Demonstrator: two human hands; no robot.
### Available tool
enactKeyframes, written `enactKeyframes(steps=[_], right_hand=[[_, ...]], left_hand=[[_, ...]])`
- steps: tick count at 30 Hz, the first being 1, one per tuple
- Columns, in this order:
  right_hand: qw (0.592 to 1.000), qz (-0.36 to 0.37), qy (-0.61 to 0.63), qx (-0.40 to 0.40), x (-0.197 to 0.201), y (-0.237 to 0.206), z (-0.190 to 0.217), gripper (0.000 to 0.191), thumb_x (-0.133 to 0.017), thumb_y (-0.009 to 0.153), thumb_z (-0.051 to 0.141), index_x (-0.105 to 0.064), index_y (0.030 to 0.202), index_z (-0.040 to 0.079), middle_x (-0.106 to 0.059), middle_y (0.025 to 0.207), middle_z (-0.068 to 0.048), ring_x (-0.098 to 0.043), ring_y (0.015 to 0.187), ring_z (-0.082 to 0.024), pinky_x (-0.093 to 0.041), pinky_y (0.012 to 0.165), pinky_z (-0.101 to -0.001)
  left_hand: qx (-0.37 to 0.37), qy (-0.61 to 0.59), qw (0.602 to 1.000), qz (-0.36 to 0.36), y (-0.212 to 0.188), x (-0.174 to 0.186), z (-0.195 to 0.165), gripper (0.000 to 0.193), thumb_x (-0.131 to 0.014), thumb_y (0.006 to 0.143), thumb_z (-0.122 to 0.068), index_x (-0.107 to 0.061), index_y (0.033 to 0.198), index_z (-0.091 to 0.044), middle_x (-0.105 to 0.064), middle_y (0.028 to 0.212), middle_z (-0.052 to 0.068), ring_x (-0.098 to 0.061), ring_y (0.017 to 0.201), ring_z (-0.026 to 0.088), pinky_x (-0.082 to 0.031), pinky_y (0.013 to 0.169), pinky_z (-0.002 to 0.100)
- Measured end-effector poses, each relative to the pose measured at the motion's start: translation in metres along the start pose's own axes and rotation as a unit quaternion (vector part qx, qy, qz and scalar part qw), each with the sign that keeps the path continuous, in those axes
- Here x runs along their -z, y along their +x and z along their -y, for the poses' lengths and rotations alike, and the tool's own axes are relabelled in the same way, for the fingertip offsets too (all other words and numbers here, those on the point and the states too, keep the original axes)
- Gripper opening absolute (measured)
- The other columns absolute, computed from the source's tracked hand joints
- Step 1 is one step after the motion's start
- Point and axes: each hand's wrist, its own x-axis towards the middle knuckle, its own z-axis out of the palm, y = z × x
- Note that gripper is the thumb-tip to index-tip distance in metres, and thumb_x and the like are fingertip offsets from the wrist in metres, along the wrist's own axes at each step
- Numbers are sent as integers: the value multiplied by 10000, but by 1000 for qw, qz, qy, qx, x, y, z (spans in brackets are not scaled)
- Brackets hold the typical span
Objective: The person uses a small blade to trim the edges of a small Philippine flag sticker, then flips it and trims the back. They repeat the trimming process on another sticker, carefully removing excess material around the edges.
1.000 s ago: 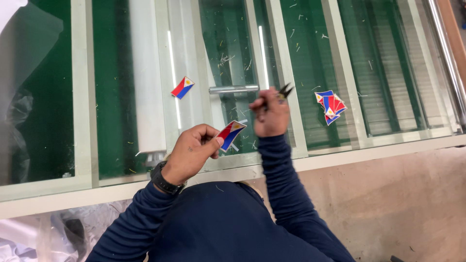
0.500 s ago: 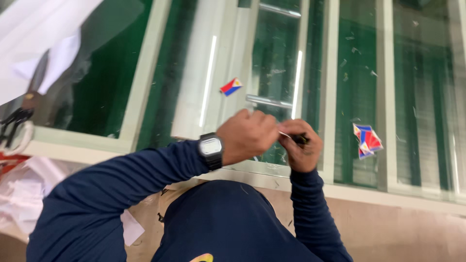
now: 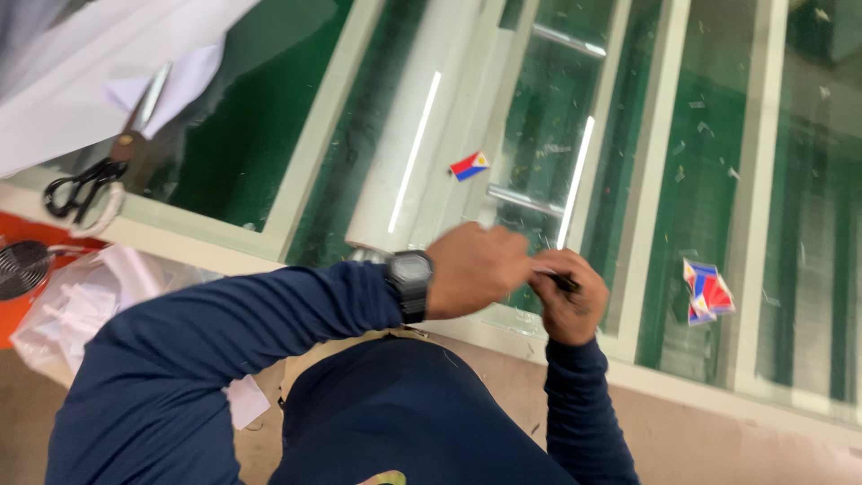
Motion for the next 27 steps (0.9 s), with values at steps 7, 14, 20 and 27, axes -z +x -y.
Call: enactKeyframes(steps=[7, 14, 20, 27], right_hand=[[931, -179, 251, -194, -52, 1, 31, 204, -679, 1008, 136, -729, 962, -56, -701, 861, -128, -518, 612, -92, -423, 609, -255], [950, -1, 93, -298, -79, 8, 85, 158, -772, 874, 76, -683, 950, -30, -681, 860, -40, -620, 783, -97, -521, 713, -256], [943, -108, 74, -306, -125, -3, 97, 164, -701, 976, 118, -692, 874, -10, -670, 778, -29, -587, 727, -77, -486, 674, -257], [934, -136, 69, -323, -116, 16, 79, 441, -517, 1091, 363, -638, 896, -13, -587, 663, -2, -554, 600, -76, -459, 599, -266]], left_hand=[[384, -507, 770, 60, -54, 25, 6, 252, -653, 991, -216, -727, 1089, 5, -712, 816, 69, -653, 703, 115, -542, 629, 279], [392, -603, 692, 51, -75, 51, 13, 251, -658, 976, -181, -679, 1148, 1, -714, 894, 24, -648, 727, 56, -572, 642, 231], [399, -636, 656, 83, -105, 55, 26, 197, -641, 992, -159, -653, 1093, 9, -705, 902, 43, -636, 727, 60, -574, 628, 241], [408, -698, 586, 51, -112, 50, 27, 221, -605, 979, -141, -618, 1117, 32, -714, 918, 56, -696, 732, 89, -616, 634, 267]])
